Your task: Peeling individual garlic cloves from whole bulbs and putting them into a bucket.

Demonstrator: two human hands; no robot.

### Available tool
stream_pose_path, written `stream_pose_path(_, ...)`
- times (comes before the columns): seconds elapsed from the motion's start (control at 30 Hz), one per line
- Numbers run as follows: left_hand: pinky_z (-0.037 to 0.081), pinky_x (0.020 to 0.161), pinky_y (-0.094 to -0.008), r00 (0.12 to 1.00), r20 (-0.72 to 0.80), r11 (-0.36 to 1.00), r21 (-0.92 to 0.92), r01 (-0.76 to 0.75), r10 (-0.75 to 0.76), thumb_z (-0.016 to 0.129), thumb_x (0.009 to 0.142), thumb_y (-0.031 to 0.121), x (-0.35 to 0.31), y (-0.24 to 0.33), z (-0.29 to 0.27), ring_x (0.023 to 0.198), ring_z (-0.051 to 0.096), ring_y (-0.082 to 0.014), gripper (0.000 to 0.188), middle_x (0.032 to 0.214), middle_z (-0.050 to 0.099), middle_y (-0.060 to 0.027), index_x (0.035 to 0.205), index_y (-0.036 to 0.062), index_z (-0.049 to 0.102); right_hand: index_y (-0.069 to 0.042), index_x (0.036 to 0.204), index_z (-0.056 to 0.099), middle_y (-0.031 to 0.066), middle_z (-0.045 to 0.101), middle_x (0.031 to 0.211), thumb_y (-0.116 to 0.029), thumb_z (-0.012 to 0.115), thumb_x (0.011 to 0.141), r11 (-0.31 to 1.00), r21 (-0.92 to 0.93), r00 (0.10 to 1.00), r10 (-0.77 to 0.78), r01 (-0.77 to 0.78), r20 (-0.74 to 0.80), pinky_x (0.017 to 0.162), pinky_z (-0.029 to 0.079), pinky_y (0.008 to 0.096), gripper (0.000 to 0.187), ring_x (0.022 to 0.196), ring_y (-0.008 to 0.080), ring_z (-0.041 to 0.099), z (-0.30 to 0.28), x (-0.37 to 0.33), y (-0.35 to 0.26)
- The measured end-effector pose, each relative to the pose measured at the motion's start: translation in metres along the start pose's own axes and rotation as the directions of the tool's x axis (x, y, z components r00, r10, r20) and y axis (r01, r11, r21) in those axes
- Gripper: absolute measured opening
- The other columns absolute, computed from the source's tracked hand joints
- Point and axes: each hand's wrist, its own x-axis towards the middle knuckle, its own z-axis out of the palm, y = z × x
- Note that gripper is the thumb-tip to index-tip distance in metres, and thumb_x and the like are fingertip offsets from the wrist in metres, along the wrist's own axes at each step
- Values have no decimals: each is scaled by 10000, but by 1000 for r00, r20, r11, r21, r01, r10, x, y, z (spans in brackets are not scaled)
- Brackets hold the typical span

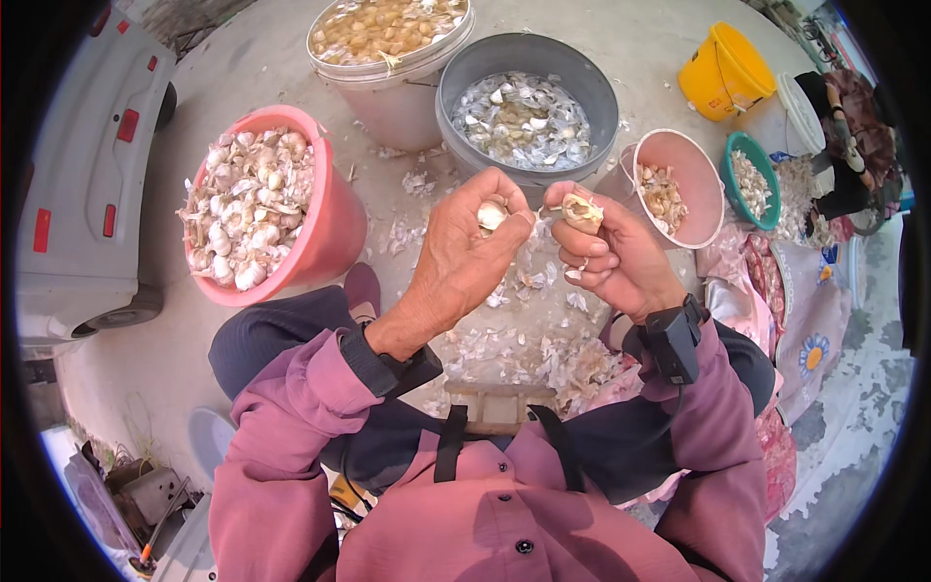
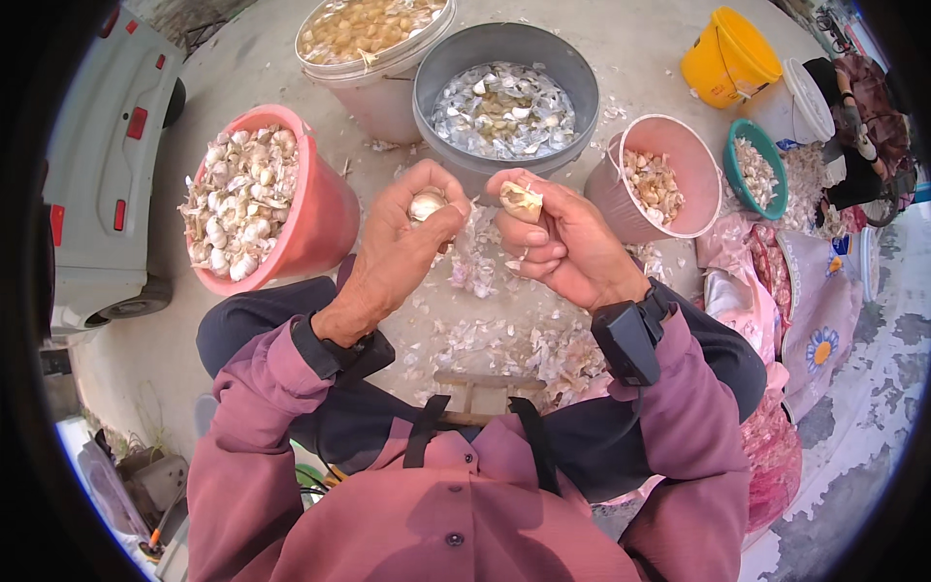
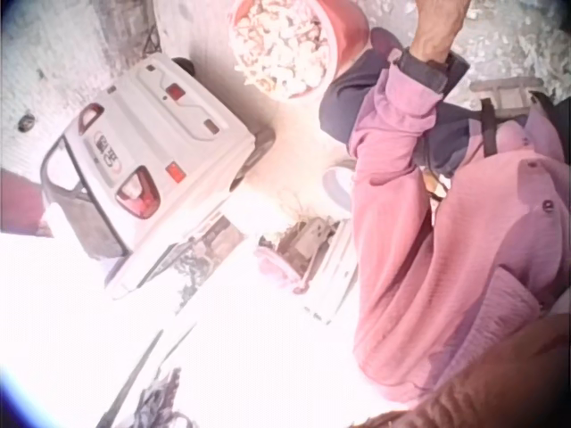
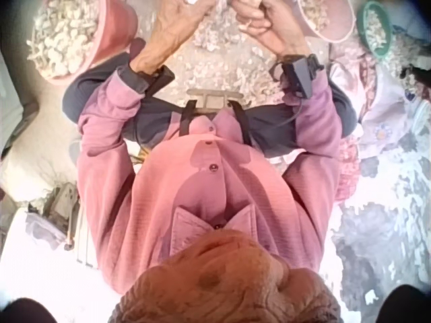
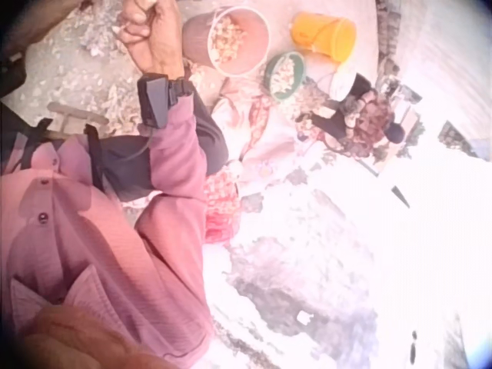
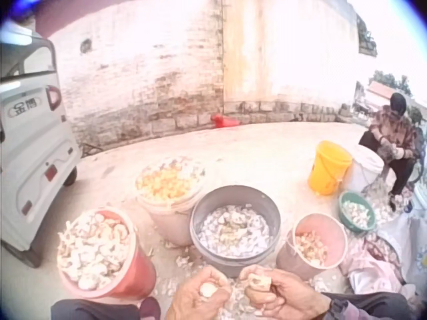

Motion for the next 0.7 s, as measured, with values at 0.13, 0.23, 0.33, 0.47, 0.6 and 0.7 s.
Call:
stream_pose_path(0.13,429,665,-227,997,-35,998,21,-62,63,616,879,68,2,9,-1,747,518,-65,194,878,566,-2,1073,64,616,-87,1212,508,-56,365,661,-267,341,1056,986,-168,987,-17,-10,-159,449,225,159,291,518,0,256,6,-2,1)
stream_pose_path(0.23,450,741,-265,965,101,953,161,-255,241,624,864,47,6,-2,0,838,549,-114,340,965,582,-36,1203,72,625,-88,1223,501,-58,381,709,-246,335,1053,986,-157,984,19,-47,-177,464,227,169,286,541,7,266,3,-4,5)
stream_pose_path(0.33,462,792,-312,931,109,894,262,-365,348,653,838,32,3,-5,6,919,570,-203,354,1003,594,-70,1190,70,637,-93,1226,493,-59,394,770,-236,337,1053,990,-128,974,22,-52,-228,469,225,169,273,571,6,282,8,-4,7)
stream_pose_path(0.47,470,767,-330,871,103,812,324,-485,480,690,798,20,6,-10,11,882,581,-254,286,964,595,-97,1077,46,634,-98,1227,486,-60,389,801,-231,338,1055,997,-59,987,35,-45,-158,478,228,166,263,593,6,289,6,-8,10)
stream_pose_path(0.6,473,725,-343,809,40,740,380,-556,587,715,768,13,4,-12,18,846,592,-275,272,912,600,-105,1024,39,627,-98,1203,478,-58,374,788,-253,343,1059,991,-133,974,-54,24,-221,497,228,166,251,594,7,282,15,-11,13)
stream_pose_path(0.7,471,704,-345,795,23,719,413,-560,606,710,771,6,4,-11,20,848,600,-271,258,910,607,-108,1014,36,627,-94,1188,475,-56,378,791,-254,352,1054,984,-160,968,-115,80,-224,506,233,173,242,595,10,282,15,-10,18)
